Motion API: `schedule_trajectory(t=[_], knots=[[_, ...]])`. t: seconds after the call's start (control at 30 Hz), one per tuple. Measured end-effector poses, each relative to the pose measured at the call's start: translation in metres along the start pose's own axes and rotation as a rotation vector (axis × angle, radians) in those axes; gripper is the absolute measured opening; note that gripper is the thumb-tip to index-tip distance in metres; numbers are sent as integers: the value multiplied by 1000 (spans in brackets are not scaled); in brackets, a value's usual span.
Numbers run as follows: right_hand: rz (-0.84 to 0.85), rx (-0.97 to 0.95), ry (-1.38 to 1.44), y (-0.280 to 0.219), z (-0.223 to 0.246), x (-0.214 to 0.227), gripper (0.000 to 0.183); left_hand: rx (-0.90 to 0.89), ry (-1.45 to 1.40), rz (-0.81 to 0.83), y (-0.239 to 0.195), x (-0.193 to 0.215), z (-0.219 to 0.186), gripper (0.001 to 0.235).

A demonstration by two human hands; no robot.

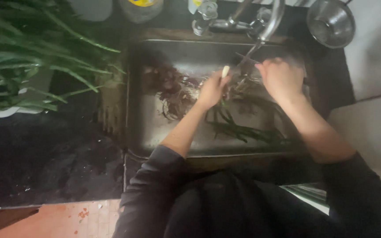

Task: Washing and cleaning green onions in a kitchen sink.

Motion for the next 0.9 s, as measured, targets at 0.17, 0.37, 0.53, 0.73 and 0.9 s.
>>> schedule_trajectory(t=[0.17,0.37,0.53,0.73,0.9], knots=[[350,398,389,-34,134,28,30,227,150,-28,-22,-15,54,42],[688,642,706,-93,372,83,32,16,20,63,-29,-28,46,33],[324,1020,911,-95,386,96,58,-120,63,62,-13,-12,34,31],[245,473,944,20,194,38,24,49,43,-98,10,2,94,32],[380,-188,1365,20,15,-71,22,170,-520,-174,28,-9,16,40]])
Point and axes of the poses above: each hand's wrist, its own y-axis towards the middle knuckle, its own x-axis out of the back of the hand, z = x × y, the point moved 5 cm from there along y, towards the middle knuckle, and after that the axes turned 15 degrees about -x, right-handed, at the moved point
